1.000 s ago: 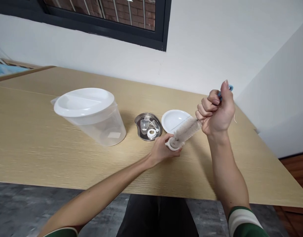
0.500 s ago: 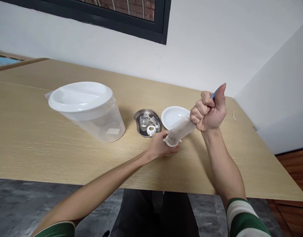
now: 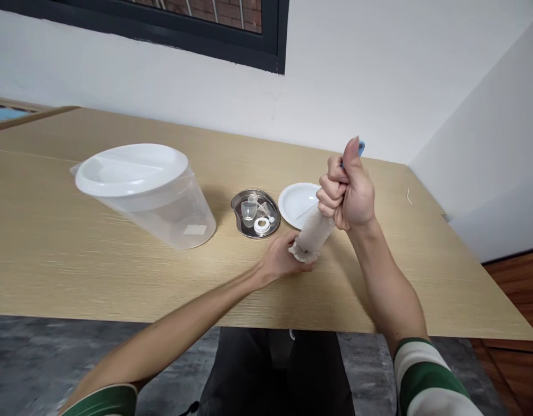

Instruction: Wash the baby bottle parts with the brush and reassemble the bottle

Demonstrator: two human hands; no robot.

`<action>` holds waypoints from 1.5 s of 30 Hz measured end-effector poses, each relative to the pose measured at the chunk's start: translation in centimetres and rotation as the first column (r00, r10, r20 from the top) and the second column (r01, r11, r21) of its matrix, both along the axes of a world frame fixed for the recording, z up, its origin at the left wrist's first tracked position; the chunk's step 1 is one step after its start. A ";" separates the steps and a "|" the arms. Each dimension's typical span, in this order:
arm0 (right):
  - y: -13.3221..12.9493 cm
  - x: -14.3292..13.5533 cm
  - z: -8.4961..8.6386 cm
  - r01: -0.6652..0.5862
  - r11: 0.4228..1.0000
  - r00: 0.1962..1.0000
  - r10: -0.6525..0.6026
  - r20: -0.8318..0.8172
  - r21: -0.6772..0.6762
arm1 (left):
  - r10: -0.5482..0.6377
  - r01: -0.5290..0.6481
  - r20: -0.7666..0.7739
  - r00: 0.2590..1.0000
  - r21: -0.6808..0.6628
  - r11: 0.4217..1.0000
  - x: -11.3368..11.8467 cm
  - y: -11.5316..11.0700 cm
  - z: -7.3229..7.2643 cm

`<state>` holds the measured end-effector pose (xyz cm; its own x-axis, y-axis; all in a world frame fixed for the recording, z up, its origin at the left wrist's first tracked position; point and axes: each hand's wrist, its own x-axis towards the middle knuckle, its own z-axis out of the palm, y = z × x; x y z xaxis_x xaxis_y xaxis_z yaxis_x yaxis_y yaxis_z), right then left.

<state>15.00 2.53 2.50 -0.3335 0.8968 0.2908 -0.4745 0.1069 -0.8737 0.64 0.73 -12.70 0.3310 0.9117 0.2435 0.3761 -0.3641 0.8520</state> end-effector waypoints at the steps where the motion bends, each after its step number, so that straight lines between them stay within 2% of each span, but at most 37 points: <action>1: -0.2 -0.2 0.0 0.033 0.999 0.999 -0.033 0.002 0.016 | 0.004 -0.004 0.005 1.000 -0.008 1.000 0.0 0.0 0.0; 5: -0.7 -0.5 -0.2 0.062 0.996 0.998 -0.063 0.010 0.069 | 0.047 -0.047 0.027 0.999 -0.005 0.999 0.2 0.2 -0.3; 11: -0.5 0.1 -0.4 -0.092 0.992 0.993 0.085 0.082 0.086 | 0.049 -0.051 0.059 0.997 0.034 0.998 0.1 0.6 -0.9; 15: -0.5 0.1 -0.5 -0.220 0.966 0.972 0.205 0.113 0.138 | 0.003 -0.005 0.108 0.994 0.017 1.000 -0.1 0.8 -1.1; 18: -0.7 -0.1 -0.5 -0.253 0.959 0.963 0.237 0.126 0.130 | -0.017 0.017 0.125 0.992 0.007 1.000 -0.3 1.0 -1.0; 24: -0.8 -0.3 -0.3 -0.225 0.968 0.970 0.212 0.115 0.112 | -0.063 0.079 0.189 0.980 -0.078 0.994 -0.4 1.0 -0.9; 30: -0.8 -2.4 -1.3 -0.012 1.000 0.989 0.008 0.151 0.026 | -0.031 0.056 0.226 0.974 -0.108 0.993 -0.2 0.8 -1.3; 34: -0.6 -3.5 -2.7 -0.013 1.000 0.975 0.008 0.223 0.018 | -0.025 0.046 0.224 0.974 -0.089 0.995 -0.2 0.7 -1.5; 37: -0.5 -3.4 -2.8 -0.019 1.000 0.976 0.019 0.216 -0.001 | -0.050 0.064 0.195 0.980 -0.064 0.996 -0.3 0.7 -1.5; 41: -0.9 -2.6 -1.2 0.054 0.999 0.980 -0.054 0.190 0.005 | -0.058 0.065 0.153 0.987 -0.039 0.997 -0.3 0.8 -1.6; 45: -2.3 -1.0 1.9 0.194 0.960 0.978 -0.207 0.042 0.200 | -0.073 0.072 0.170 0.983 0.013 0.997 -0.3 1.0 -1.9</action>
